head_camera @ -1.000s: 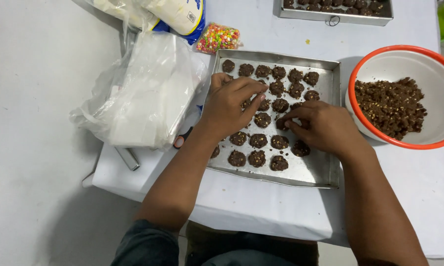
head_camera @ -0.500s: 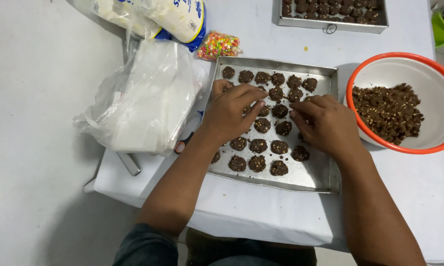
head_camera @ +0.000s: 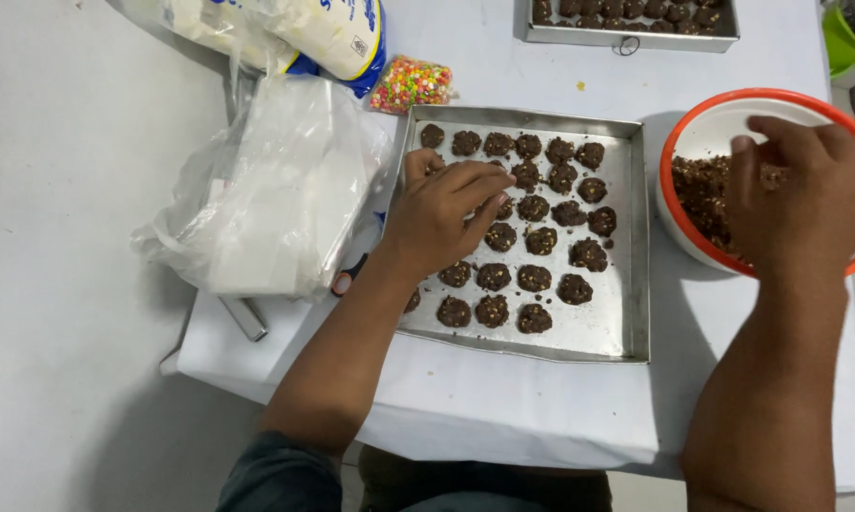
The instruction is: The person scoops a chocolate mixture from a bowl, rolls it into a ball between their palms, and places it onto a metal tray. They repeat this process to fill the tray with uniformly shaped chocolate balls.
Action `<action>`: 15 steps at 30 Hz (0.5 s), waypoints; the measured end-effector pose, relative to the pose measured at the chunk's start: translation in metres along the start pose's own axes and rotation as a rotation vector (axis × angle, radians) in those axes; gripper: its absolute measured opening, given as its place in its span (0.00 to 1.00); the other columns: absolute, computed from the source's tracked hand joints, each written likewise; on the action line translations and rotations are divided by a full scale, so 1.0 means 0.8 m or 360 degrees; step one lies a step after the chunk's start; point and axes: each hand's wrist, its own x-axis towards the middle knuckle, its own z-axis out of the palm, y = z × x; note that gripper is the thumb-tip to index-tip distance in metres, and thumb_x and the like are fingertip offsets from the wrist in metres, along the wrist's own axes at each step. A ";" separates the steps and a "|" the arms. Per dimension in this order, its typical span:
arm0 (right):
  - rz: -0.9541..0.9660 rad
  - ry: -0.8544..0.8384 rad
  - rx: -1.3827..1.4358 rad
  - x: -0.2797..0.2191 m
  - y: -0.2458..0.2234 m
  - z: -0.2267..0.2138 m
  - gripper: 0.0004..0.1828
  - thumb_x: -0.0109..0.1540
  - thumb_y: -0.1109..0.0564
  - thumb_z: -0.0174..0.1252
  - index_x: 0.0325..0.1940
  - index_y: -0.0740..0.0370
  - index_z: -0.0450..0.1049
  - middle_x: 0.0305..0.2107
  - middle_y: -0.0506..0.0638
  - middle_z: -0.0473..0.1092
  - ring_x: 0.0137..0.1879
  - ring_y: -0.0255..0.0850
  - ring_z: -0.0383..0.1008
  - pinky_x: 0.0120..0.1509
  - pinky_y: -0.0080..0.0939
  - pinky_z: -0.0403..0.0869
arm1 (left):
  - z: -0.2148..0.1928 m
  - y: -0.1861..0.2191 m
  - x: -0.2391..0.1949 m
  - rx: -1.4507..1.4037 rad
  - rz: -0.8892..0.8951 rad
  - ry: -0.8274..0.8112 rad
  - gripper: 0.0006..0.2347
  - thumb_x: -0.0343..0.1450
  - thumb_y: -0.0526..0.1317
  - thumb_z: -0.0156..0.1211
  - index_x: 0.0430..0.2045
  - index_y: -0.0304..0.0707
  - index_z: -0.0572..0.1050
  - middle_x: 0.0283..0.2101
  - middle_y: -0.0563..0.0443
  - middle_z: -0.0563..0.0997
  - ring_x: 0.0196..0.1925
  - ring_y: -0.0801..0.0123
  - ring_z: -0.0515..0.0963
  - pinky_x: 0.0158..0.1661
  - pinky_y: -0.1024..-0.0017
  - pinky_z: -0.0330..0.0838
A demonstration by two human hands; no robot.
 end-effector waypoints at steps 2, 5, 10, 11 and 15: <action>0.0089 -0.0235 0.0129 -0.005 0.028 0.002 0.15 0.76 0.55 0.70 0.65 0.65 0.86 0.49 0.61 0.78 0.55 0.55 0.77 0.53 0.53 0.75 | 0.001 -0.002 0.000 0.0021 0.0023 0.0007 0.06 0.75 0.35 0.65 0.44 0.45 0.82 0.47 0.57 0.84 0.46 0.71 0.83 0.51 0.61 0.56; 0.0328 -0.0753 0.0148 -0.023 0.074 0.027 0.27 0.69 0.49 0.64 0.69 0.66 0.80 0.56 0.70 0.75 0.58 0.65 0.75 0.59 0.60 0.71 | 0.000 0.000 0.001 0.0050 0.0056 0.0002 0.06 0.74 0.34 0.66 0.44 0.45 0.82 0.47 0.56 0.84 0.45 0.70 0.83 0.51 0.62 0.55; 0.0617 -0.1212 -0.0002 -0.014 0.064 0.016 0.27 0.69 0.43 0.58 0.73 0.45 0.76 0.60 0.67 0.73 0.54 0.65 0.77 0.50 0.60 0.74 | 0.001 -0.001 0.001 0.0067 0.0047 -0.0001 0.07 0.74 0.34 0.67 0.43 0.46 0.82 0.47 0.57 0.84 0.44 0.71 0.84 0.51 0.62 0.55; 0.0625 -0.1210 0.0003 -0.015 0.065 0.015 0.24 0.69 0.41 0.58 0.69 0.44 0.79 0.56 0.62 0.77 0.53 0.62 0.78 0.50 0.58 0.74 | 0.001 -0.002 0.000 0.0061 0.0046 -0.0003 0.07 0.74 0.34 0.67 0.44 0.45 0.82 0.47 0.56 0.84 0.44 0.71 0.84 0.51 0.61 0.55; 0.0685 -0.1243 0.0053 -0.021 0.067 0.013 0.23 0.65 0.36 0.66 0.59 0.44 0.85 0.43 0.52 0.82 0.46 0.50 0.81 0.42 0.48 0.73 | 0.000 -0.002 0.001 0.0042 0.0058 -0.0003 0.07 0.74 0.34 0.65 0.44 0.45 0.82 0.48 0.55 0.84 0.44 0.70 0.83 0.50 0.61 0.56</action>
